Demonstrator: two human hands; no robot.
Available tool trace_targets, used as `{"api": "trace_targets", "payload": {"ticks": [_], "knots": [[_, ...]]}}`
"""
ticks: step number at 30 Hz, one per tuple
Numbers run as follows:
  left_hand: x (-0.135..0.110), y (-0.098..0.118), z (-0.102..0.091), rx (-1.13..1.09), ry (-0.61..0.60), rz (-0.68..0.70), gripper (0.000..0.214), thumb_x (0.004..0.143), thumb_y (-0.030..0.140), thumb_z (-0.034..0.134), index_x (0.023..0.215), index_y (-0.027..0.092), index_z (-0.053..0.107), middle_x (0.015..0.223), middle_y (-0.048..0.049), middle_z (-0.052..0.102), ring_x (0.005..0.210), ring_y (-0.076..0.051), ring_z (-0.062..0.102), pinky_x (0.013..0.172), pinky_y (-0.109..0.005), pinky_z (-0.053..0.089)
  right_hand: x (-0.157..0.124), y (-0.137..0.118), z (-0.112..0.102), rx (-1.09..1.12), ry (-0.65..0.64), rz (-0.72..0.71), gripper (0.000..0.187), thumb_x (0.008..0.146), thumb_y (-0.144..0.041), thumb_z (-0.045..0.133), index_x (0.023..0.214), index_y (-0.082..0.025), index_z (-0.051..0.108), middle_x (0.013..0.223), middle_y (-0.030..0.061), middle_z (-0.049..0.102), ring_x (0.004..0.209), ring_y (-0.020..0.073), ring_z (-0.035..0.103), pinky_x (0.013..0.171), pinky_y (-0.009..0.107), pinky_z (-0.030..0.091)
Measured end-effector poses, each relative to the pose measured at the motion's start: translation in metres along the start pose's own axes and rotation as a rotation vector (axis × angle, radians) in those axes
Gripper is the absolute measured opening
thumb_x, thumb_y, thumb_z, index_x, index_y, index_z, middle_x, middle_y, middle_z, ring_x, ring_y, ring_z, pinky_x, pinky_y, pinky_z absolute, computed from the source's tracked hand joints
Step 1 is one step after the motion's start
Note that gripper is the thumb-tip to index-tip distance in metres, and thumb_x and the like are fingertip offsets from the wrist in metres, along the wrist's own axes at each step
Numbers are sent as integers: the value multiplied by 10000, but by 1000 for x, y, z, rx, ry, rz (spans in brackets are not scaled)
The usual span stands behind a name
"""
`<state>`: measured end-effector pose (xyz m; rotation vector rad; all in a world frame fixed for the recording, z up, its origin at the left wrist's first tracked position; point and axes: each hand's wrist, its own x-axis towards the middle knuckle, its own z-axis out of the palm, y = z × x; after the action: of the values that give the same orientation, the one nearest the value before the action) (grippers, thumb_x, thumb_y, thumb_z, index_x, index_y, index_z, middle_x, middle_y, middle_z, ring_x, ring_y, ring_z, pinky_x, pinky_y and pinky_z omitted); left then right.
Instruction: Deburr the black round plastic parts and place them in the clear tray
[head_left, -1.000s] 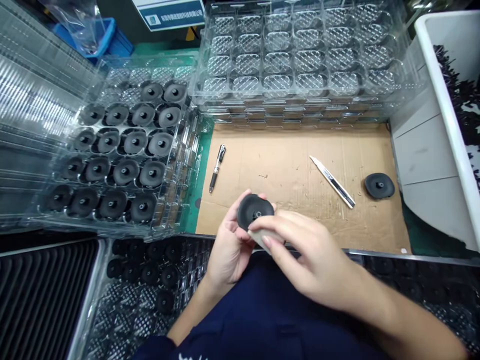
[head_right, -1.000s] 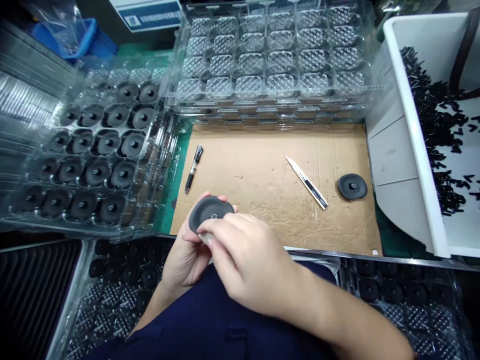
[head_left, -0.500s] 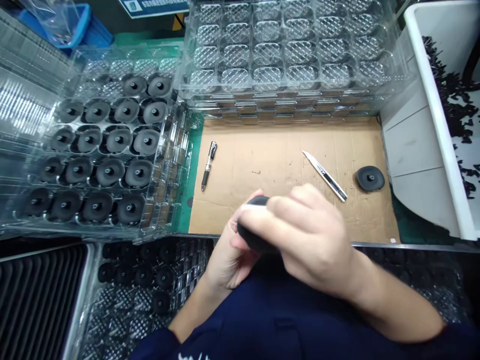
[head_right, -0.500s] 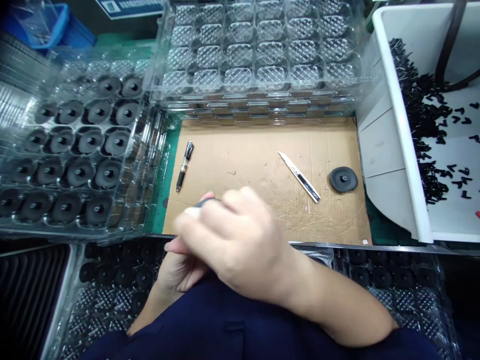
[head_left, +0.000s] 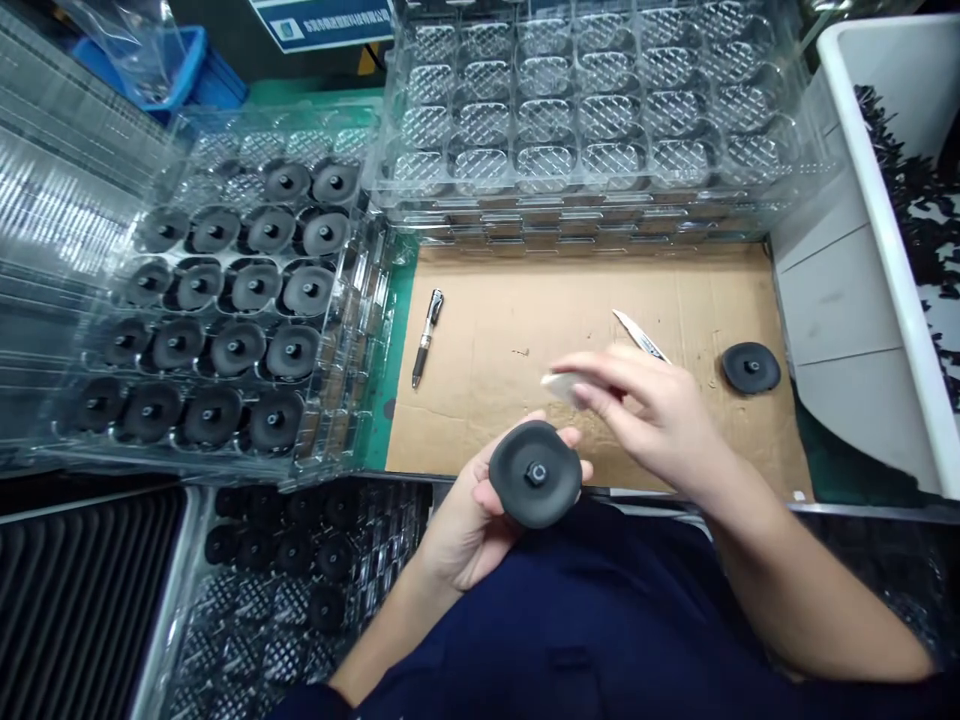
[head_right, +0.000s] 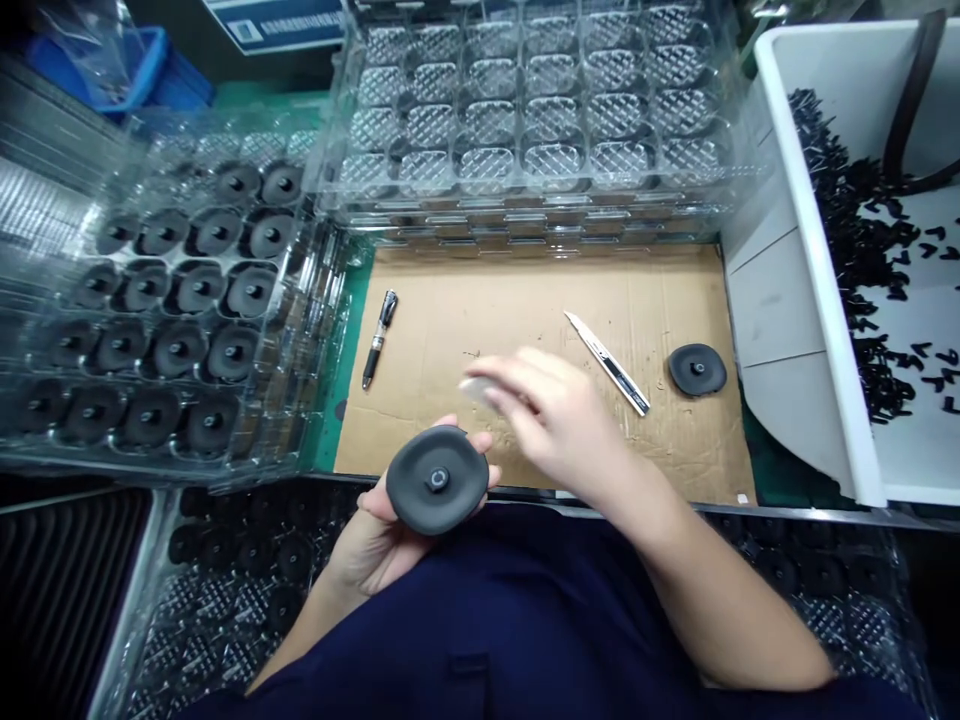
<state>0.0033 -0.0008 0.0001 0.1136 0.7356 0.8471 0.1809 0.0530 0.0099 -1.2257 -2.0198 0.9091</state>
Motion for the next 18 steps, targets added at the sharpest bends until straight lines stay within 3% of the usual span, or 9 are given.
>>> {"api": "trace_targets", "payload": {"ticks": [3, 7, 10, 12, 15, 18], "knots": [[-2, 1, -4, -83, -80, -32, 630, 556, 381, 821, 1125, 223, 602, 1157, -84, 625, 990, -276, 628, 850, -337, 513, -21, 28, 13, -26, -8, 243, 252, 915, -241, 439, 1122, -228, 582, 1015, 27, 642, 829, 136, 584, 715, 270, 460], [-1, 0, -9, -91, -62, -28, 634, 555, 394, 821, 1121, 211, 603, 1142, -98, 625, 994, -290, 624, 823, -342, 529, -56, 52, 46, 28, -160, 290, 247, 909, -230, 416, 1082, -221, 592, 1052, 41, 654, 962, 170, 603, 827, 327, 481], [-1, 0, -9, -91, -61, -43, 640, 553, 400, 822, 1125, 216, 602, 1142, -95, 623, 989, -292, 627, 812, -340, 535, -62, 58, 51, 31, -158, 305, 238, 907, -234, 419, 1052, -216, 606, 1025, 41, 663, 941, 172, 614, 810, 319, 488], [-1, 1, -6, -97, -81, -45, 630, 563, 397, 818, 1126, 216, 604, 1140, -91, 627, 981, -286, 633, 817, -330, 534, -57, 52, 40, 17, -92, 324, 238, 910, -253, 425, 1065, -210, 600, 1032, 44, 659, 911, 169, 614, 778, 302, 486], [-2, 1, 0, -102, -106, -22, 604, 580, 390, 813, 1123, 218, 613, 1127, -78, 638, 951, -267, 649, 819, -310, 533, -43, 24, 15, -30, 83, 305, 227, 904, -261, 460, 1079, -222, 599, 1038, 35, 652, 811, 150, 601, 678, 266, 464], [-1, -3, 3, -38, -45, 10, 580, 574, 398, 817, 1086, 197, 635, 1047, -55, 667, 918, -243, 655, 802, -279, 531, -28, -15, 0, -80, 180, 55, 260, 900, -210, 479, 1134, -254, 584, 1027, 17, 654, 801, 139, 579, 701, 275, 434]]}}
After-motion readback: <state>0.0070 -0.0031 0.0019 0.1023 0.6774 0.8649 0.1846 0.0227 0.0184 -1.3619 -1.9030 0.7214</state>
